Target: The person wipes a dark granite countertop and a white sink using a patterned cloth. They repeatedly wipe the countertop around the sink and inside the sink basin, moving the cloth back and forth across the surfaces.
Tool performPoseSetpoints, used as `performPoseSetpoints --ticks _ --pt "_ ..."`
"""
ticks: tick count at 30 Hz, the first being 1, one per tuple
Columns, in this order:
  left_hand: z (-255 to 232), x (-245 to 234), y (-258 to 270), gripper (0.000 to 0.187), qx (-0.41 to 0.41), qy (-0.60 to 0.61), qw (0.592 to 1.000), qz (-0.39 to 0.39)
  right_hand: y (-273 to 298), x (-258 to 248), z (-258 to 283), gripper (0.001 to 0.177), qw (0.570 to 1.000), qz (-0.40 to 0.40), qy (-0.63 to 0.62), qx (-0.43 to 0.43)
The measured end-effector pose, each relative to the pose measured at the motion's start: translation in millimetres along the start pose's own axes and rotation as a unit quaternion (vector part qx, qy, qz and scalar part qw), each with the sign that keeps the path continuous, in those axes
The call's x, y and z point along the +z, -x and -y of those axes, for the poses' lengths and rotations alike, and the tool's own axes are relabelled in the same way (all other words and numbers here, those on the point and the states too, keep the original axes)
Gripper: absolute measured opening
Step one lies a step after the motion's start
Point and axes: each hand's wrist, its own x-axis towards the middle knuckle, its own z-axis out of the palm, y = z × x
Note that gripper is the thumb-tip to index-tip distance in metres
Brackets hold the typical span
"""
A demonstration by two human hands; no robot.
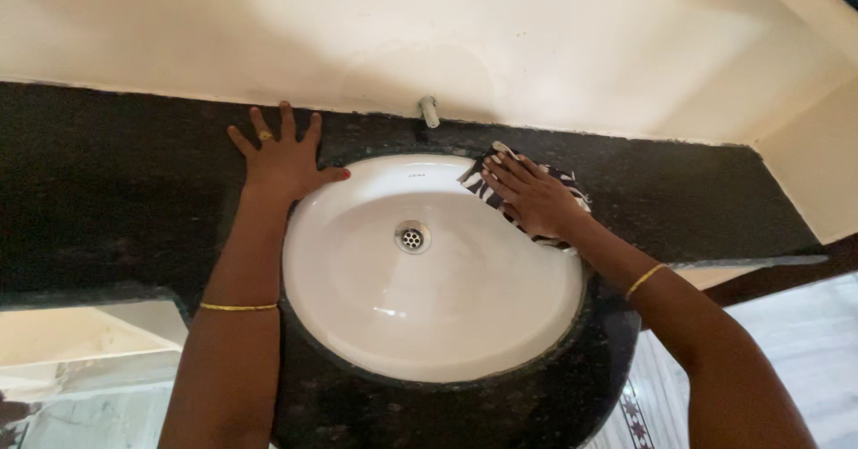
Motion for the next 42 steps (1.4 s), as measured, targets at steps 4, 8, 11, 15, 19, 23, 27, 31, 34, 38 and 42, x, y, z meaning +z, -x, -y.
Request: performPoseSetpoints --ticks 4,8,11,15,19,23,27,31,34,38,42 --pt "0.3 -1.3 3.1 0.119 -0.004 0.002 1.000 -0.011 -50.9 -16.7 12.3 0.070 0.998 -0.043 -0.019 -0.044" --pt "-0.4 -3.0 3.6 0.104 -0.009 0.031 0.999 -0.017 -93.0 -21.8 33.0 0.075 0.990 -0.077 0.091 -0.076" --pt "0.2 -13.2 -0.6 0.088 -0.033 0.083 0.996 0.017 -122.7 -19.4 53.5 0.064 0.966 -0.231 -0.019 -0.117" --pt "-0.3 -23.5 1.9 0.090 -0.036 0.092 0.995 0.025 -161.8 -17.5 86.9 0.065 0.933 -0.324 0.004 -0.157" --pt "-3.6 -28.7 5.6 0.091 -0.039 0.087 0.995 0.036 -202.1 -20.2 145.3 0.067 0.901 -0.392 -0.078 -0.170" --pt "-3.8 -35.6 2.5 0.091 -0.038 0.080 0.994 0.065 -219.6 -23.8 198.0 0.065 0.852 -0.456 -0.183 -0.182" --pt "-4.7 -39.3 0.2 0.092 -0.038 0.089 0.993 0.074 -196.0 -37.3 241.6 0.067 0.819 -0.407 -0.357 -0.188" --pt "-5.0 -40.0 3.6 0.091 -0.043 0.082 0.992 0.080 -132.2 -68.6 269.8 0.077 0.761 -0.286 -0.542 -0.212" --pt "-6.0 -39.0 5.2 0.090 -0.042 0.085 0.993 0.075 -82.7 -93.2 259.7 0.092 0.664 -0.071 -0.700 -0.252" --pt "-2.4 -34.4 4.6 0.090 -0.034 0.090 0.994 0.053 -37.5 -102.3 212.9 0.092 0.706 0.128 -0.626 -0.307" --pt "-3.2 -31.2 1.6 0.091 -0.034 0.075 0.995 0.057 -40.0 -83.8 200.6 0.086 0.755 0.060 -0.557 -0.341"
